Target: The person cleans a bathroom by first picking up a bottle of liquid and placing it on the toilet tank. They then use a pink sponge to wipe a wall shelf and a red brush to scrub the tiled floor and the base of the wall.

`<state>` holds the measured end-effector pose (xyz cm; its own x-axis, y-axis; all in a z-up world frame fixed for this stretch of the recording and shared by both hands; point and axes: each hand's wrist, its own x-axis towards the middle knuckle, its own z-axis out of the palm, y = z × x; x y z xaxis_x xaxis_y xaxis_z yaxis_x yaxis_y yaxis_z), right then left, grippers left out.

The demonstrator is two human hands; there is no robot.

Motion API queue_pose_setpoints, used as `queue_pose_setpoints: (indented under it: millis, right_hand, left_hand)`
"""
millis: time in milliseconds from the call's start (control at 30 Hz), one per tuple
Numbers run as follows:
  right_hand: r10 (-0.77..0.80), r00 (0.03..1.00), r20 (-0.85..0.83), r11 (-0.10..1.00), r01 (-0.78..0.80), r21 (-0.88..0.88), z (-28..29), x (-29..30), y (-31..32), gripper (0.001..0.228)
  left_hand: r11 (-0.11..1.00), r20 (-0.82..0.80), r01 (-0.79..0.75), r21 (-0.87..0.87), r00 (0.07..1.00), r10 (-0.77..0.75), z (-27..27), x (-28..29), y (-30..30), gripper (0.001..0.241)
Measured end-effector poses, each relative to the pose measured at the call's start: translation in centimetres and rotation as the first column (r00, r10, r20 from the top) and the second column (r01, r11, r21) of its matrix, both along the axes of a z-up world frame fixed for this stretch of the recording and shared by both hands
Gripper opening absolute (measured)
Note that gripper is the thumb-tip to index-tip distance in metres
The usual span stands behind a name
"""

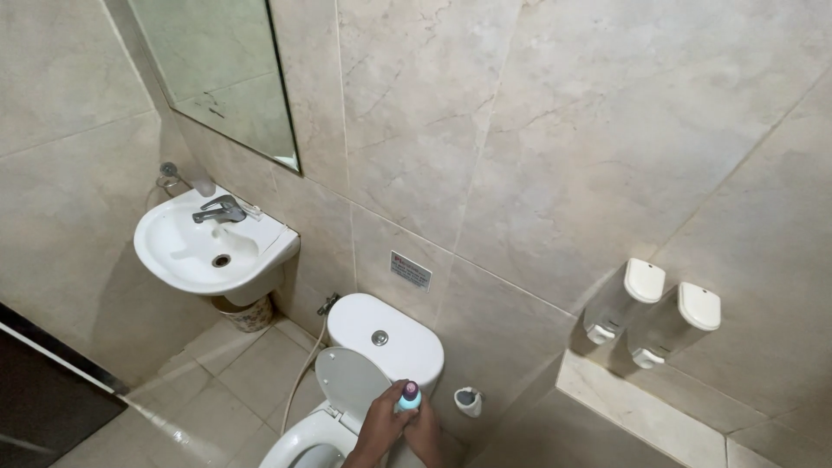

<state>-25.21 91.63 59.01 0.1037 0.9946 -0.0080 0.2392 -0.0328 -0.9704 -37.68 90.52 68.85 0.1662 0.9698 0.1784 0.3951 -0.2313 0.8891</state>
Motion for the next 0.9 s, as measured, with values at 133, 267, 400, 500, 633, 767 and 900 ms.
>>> queue_pose_setpoints:
  millis: [133, 267, 400, 500, 633, 767, 900]
  right_hand:
    - [0.12, 0.978, -0.173, 0.987, -0.1, 0.122, -0.5, 0.6, 1.3, 0.049]
    - [0.117, 0.992, -0.042, 0.989, -0.121, -0.088, 3.9, 0.8, 0.9, 0.043]
    - [0.12, 0.993, -0.011, 0.986, -0.12, -0.111, 6.1, 0.5, 1.3, 0.047]
    - [0.087, 0.994, 0.064, 0.996, -0.085, -0.039, 6.3, 0.4, 2.1, 0.045]
    - [0.14, 0.99, 0.01, 0.988, -0.14, -0.059, 7.2, 0.3, 3.4, 0.043]
    - [0.12, 0.993, -0.015, 0.992, -0.12, -0.023, 6.9, 0.6, 4.7, 0.045]
    - [0.09, 0.995, 0.051, 0.996, -0.089, -0.026, 7.2, 0.8, 6.6, 0.046]
  left_hand:
    - [0.986, 0.019, -0.01, -0.165, 1.0, 0.013, 4.8, 0.3, -0.1, 0.06]
    - [0.968, 0.03, -0.011, -0.252, 0.999, 0.02, 5.1, 0.5, 0.6, 0.059]
    - [0.975, -0.002, -0.03, -0.219, 1.0, 0.031, 6.0, 0.3, 1.0, 0.06]
    - [0.96, -0.016, -0.052, -0.275, 0.999, 0.05, 5.7, 0.5, 2.0, 0.063]
    - [0.967, 0.055, -0.02, -0.254, 0.998, 0.035, 5.0, 0.4, 3.5, 0.059]
    - [0.981, 0.021, -0.053, -0.189, 0.998, 0.058, 5.2, 1.0, 4.5, 0.061]
    - [0.979, -0.003, -0.092, -0.183, 0.996, 0.093, 5.1, 1.5, 6.2, 0.062]
